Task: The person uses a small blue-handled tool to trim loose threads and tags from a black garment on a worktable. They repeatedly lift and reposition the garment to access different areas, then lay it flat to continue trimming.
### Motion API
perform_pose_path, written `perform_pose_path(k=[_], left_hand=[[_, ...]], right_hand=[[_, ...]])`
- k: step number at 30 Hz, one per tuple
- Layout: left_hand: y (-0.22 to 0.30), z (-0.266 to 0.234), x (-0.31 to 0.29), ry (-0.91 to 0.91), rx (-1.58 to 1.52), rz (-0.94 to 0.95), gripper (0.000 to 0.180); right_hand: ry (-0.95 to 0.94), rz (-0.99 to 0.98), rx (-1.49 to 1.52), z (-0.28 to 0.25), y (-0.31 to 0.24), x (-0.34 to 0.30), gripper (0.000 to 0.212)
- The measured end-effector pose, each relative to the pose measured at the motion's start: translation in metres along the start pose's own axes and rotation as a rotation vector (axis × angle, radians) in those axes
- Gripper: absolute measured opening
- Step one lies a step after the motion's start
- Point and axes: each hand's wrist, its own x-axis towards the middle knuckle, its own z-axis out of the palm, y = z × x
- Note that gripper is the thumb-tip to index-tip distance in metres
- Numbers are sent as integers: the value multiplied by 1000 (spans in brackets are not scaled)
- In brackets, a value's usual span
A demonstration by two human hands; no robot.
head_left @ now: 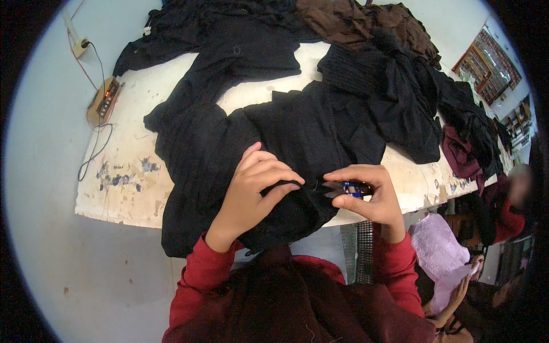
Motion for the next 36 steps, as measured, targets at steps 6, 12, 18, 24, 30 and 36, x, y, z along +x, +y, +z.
perform_pose_path(k=[6, 12, 18, 24, 30, 36], left_hand=[[-1, 1, 0, 1, -1, -12, 11], [-1, 2, 1, -5, -24, -18, 11], [-3, 0, 0, -5, -23, -38, 10], [-4, 2, 2, 1, -24, -21, 10], [-5, 4, 0, 14, -14, -23, 11], [-4, 5, 1, 20, -33, -19, 11]], right_hand=[[-111, -110, -123, 1, -8, 26, 27], [-97, -108, -131, -2, -5, 27, 20], [-118, 110, -25, -17, -19, 12, 22], [-146, 0, -16, -11, -17, -7, 30], [-110, 40, -17, -2, -20, -5, 29], [-143, -60, -83, 0, -12, -1, 21]])
